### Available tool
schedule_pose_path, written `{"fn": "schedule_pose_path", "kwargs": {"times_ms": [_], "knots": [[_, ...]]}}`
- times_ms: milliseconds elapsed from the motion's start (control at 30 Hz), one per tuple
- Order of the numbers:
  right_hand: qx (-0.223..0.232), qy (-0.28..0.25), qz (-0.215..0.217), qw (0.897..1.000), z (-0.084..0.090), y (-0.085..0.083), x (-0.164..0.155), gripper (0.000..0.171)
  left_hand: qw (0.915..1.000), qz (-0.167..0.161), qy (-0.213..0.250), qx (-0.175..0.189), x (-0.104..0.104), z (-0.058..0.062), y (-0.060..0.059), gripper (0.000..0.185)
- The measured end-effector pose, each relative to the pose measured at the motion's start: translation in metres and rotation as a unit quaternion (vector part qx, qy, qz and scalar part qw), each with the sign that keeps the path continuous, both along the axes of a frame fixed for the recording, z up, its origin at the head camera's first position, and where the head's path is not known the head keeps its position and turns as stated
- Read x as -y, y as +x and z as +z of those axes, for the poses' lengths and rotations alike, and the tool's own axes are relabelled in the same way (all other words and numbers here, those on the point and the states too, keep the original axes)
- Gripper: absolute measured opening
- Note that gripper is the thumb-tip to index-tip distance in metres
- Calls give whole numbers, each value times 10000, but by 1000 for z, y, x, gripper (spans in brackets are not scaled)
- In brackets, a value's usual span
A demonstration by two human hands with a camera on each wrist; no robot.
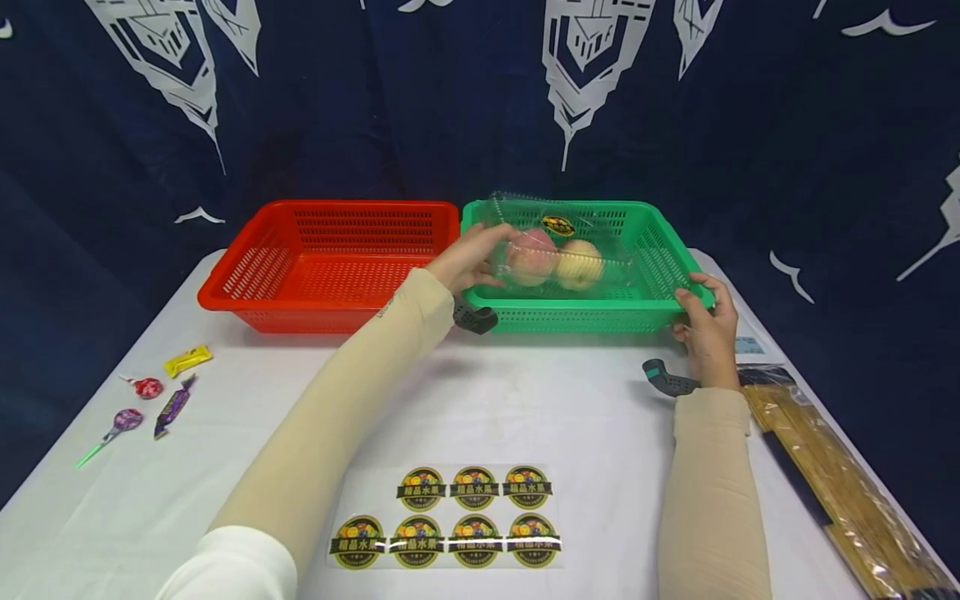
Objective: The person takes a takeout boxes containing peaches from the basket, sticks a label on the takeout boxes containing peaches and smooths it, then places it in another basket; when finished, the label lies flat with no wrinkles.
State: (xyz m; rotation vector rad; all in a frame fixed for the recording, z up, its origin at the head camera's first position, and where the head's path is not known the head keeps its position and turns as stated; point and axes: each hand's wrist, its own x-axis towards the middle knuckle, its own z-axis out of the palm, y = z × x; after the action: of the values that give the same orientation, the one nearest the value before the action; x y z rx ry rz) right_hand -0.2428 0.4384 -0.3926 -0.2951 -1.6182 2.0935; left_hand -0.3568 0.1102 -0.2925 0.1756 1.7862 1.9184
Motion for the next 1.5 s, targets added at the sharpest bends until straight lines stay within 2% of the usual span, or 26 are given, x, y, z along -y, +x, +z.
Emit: {"fn": "schedule_pose_path", "kwargs": {"times_ms": [233,600,833,967,1033,1200,1500], "knots": [[-89,-38,70,9999,-2,-1,0,30,9987,-16,-479,-159,-9,-1,-3,101],[-42,14,-11,10000,0,0,2,31,9956,495,-689,-386,-25,-10,2,91],[39,48,-102,9999,1,1,2,30,9899,681,-1127,-522,-31,-13,3,85],[129,52,-105,9998,1,2,1,31,9868,697,-1381,-474,-32,-14,3,86],[161,55,-88,9998,2,2,1,31,9878,664,-1345,-424,-33,-14,3,83],[176,83,-102,9998,2,2,1,32,9941,547,-901,-272,-35,-17,3,77],[141,69,-149,9998,1,0,1,31,9979,607,-229,50,-34,-21,0,82]]}}
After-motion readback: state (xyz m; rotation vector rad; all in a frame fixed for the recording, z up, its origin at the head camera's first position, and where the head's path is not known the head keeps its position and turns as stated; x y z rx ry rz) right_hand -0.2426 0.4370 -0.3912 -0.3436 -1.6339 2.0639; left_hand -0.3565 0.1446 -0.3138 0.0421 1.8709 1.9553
